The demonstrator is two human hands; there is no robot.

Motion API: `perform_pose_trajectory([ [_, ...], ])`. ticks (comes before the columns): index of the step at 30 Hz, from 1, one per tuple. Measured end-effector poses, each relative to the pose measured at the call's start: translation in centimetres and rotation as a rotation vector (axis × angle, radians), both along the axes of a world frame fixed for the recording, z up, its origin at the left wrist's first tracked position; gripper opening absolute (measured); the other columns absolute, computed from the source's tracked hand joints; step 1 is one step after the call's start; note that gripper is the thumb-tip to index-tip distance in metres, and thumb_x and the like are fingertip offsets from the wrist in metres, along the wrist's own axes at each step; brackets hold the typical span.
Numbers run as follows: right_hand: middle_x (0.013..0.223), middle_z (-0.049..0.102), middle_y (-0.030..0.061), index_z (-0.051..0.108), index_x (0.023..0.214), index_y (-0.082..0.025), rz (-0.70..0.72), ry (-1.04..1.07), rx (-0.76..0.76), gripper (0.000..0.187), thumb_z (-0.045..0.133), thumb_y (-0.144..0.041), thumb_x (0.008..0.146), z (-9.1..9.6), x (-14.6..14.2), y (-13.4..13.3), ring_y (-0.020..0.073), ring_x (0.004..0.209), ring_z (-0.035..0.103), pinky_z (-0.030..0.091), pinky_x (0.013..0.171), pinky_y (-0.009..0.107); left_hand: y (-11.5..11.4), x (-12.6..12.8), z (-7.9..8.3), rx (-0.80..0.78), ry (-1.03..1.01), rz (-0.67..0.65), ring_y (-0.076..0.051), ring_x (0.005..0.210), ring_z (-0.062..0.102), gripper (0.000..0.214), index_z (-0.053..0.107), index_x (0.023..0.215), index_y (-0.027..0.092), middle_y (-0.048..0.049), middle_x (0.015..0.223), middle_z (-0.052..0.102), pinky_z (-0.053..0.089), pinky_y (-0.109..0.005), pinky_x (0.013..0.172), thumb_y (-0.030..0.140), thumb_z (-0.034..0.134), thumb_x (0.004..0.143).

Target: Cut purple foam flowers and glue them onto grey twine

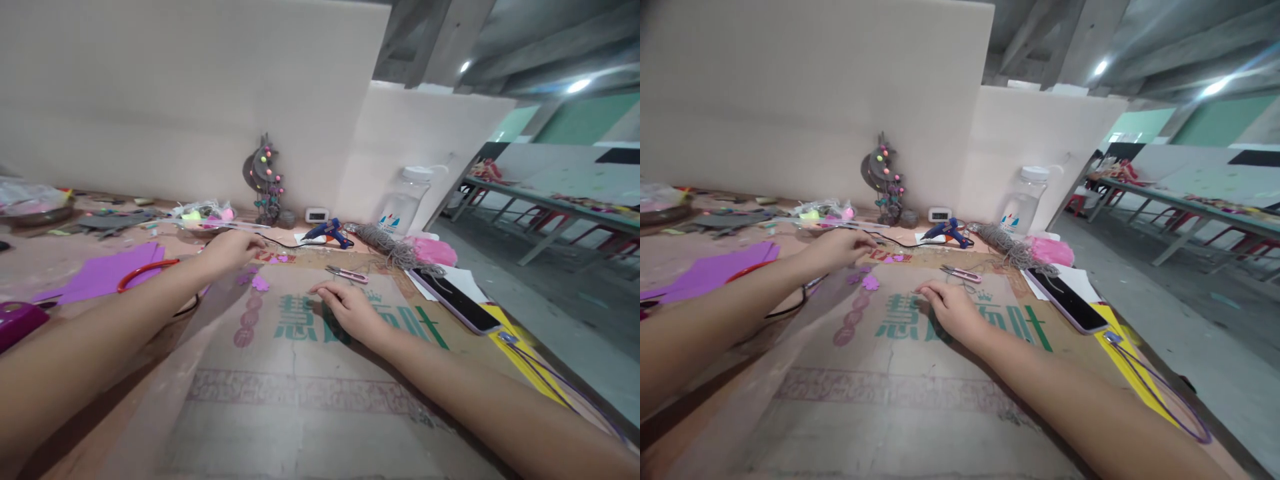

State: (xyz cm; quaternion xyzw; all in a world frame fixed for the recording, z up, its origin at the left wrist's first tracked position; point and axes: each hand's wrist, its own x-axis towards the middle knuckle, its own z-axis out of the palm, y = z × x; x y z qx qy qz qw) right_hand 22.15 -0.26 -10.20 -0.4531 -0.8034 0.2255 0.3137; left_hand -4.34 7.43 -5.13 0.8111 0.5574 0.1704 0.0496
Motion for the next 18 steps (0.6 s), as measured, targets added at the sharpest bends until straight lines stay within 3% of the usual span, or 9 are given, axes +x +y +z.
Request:
perform_pose_trajectory([
  [8, 0.082, 0.071, 0.0048, 0.067, 0.086, -0.019, -0.008, -0.116, 0.008, 0.02, 0.048, -0.023, 0.091, 0.5, -0.2, -0.2, 0.0192, 0.078, 0.064, 0.044, 0.071, 0.028, 2.5, 1.6, -2.8, -0.015, 0.038, -0.075, -0.019, 0.075, 0.063, 0.022, 0.074, 0.08, 0.022, -0.0034, 0.082, 0.074, 0.041, -0.023, 0.069, 0.034, 0.056, 0.078],
  [18, 0.082, 0.07, 0.0044, 0.066, 0.088, -0.019, 0.036, -0.13, 0.013, 0.019, 0.047, -0.023, 0.092, 0.2, -0.1, -0.2, 0.0177, 0.076, 0.062, 0.042, 0.068, 0.027, 2.7, 2.4, -4.1, 0.017, 0.035, -0.158, -0.024, 0.097, 0.061, 0.026, 0.074, 0.097, 0.022, -0.0086, 0.102, 0.072, 0.041, -0.029, 0.084, 0.029, 0.055, 0.081],
])
